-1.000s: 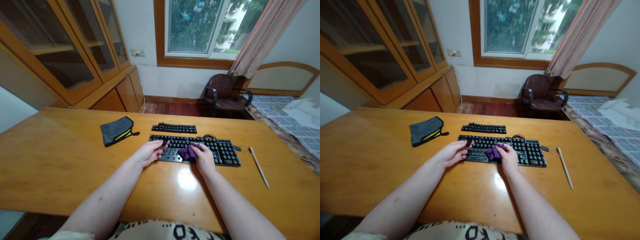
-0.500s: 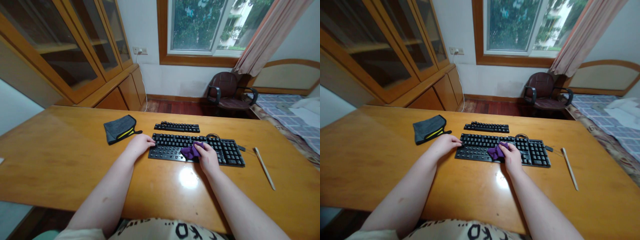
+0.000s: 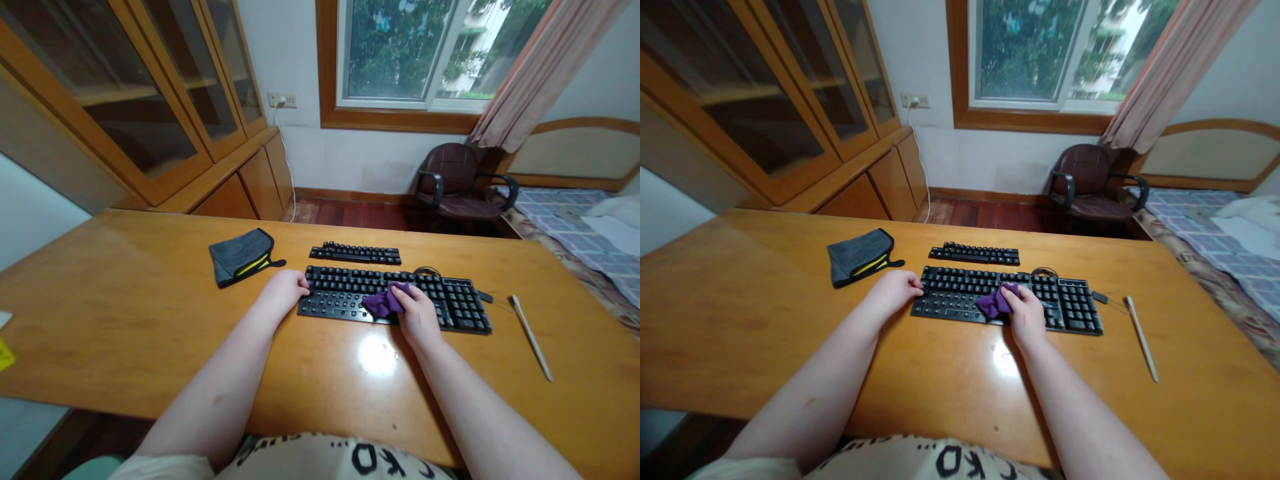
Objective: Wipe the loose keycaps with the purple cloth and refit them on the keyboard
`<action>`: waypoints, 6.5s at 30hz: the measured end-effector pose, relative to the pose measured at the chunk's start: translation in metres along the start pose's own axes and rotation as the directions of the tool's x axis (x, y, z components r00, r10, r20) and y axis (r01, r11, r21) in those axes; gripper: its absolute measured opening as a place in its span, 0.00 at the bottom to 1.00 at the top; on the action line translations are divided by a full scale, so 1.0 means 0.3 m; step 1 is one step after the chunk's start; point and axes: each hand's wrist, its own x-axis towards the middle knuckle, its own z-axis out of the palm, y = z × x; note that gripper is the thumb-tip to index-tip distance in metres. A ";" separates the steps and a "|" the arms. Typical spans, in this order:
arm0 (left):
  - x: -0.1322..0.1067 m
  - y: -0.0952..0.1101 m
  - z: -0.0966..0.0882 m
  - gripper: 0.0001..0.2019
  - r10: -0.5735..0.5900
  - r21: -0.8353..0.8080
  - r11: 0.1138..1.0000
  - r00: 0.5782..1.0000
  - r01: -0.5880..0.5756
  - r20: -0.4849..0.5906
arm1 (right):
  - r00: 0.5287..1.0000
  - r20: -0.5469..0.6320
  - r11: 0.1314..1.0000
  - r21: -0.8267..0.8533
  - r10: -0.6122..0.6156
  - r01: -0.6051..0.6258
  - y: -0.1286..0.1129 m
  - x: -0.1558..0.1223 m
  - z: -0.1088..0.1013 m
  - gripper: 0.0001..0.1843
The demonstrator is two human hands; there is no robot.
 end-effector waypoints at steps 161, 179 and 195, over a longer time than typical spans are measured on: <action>-0.174 0.287 0.268 0.09 0.278 -0.775 0.454 0.897 -0.439 -0.345 | 0.975 0.218 0.971 -0.223 -0.040 0.090 -0.023 -0.039 0.029 0.13; -0.154 0.263 0.200 0.11 0.296 -0.635 0.609 0.879 -0.475 -0.373 | 0.982 0.188 0.998 -0.063 0.026 -0.015 -0.005 -0.028 0.016 0.14; -0.138 0.260 0.245 0.06 0.286 -0.586 0.703 0.915 -0.403 -0.285 | 0.935 0.347 0.964 -0.265 0.078 0.018 -0.023 -0.046 0.028 0.11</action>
